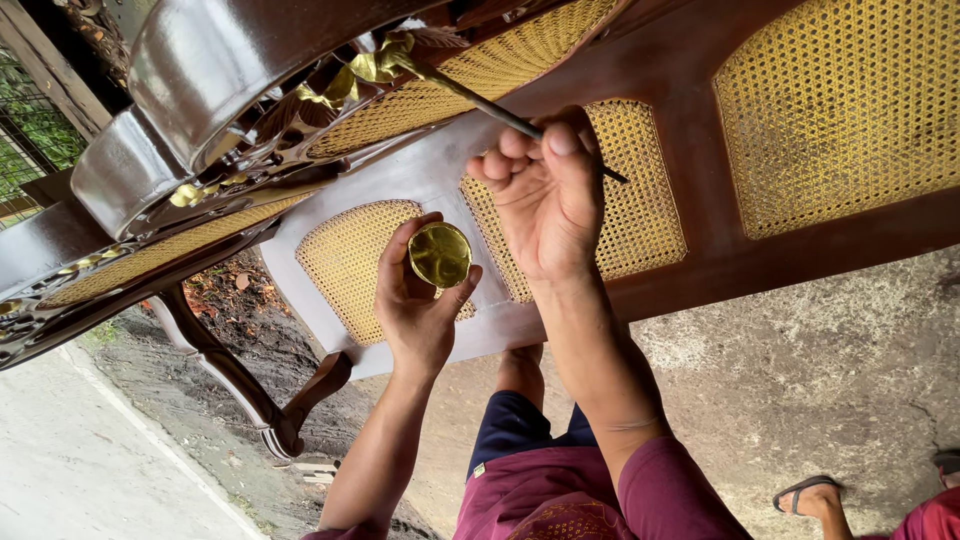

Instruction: The person applies a yellowish liquid to the woven seat panels of a wooden chair using a small brush and a metal cup. They repeatedly dip the brush into the cup and paint the rattan sections, moving along the length of the chair.

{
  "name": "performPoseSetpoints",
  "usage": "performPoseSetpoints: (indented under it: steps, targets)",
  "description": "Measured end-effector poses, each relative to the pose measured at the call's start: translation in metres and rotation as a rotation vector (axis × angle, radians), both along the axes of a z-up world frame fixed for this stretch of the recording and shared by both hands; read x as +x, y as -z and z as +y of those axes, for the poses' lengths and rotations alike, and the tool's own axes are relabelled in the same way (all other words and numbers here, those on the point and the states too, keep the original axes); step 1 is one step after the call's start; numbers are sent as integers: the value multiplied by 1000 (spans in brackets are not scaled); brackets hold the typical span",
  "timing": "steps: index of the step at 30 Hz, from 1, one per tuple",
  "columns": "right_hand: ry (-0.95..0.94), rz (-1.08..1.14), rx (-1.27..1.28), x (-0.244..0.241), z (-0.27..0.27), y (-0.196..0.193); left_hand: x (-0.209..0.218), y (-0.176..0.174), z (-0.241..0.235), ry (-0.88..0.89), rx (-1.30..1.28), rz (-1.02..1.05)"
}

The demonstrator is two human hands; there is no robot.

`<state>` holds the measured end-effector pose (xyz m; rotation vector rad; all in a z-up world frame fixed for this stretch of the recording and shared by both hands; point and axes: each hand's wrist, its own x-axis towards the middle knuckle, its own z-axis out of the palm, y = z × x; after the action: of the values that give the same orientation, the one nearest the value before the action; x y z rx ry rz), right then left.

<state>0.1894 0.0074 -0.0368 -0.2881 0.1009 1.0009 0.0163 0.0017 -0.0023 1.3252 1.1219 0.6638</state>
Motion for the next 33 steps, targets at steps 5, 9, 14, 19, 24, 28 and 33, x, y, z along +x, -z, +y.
performPoseSetpoints:
  steps: [5, 9, 14, 19, 24, 28, 33]
  targets:
    - [-6, 32, -7, 1, 2, 2, -1, -1, 0, -10, -10, -11]
    - [-17, 34, -48, 0, -5, 9, -3, -1, -2, -34, -33, 11]
    - [-9, 25, -113, 8, -40, 18, -2, -4, -7, -42, -14, -21]
    - [-45, -55, -193, 11, -115, 2, -3, -15, -19, -63, -62, -160]
    - [-23, -284, -256, 12, -177, -50, -7, -33, -45, -37, -97, -270]
    - [-22, -455, -258, 10, -218, -100, -19, -52, -66, 38, -61, -227]
    - [133, -760, -410, -16, -265, -159, -33, -84, -86, 105, 20, -196]
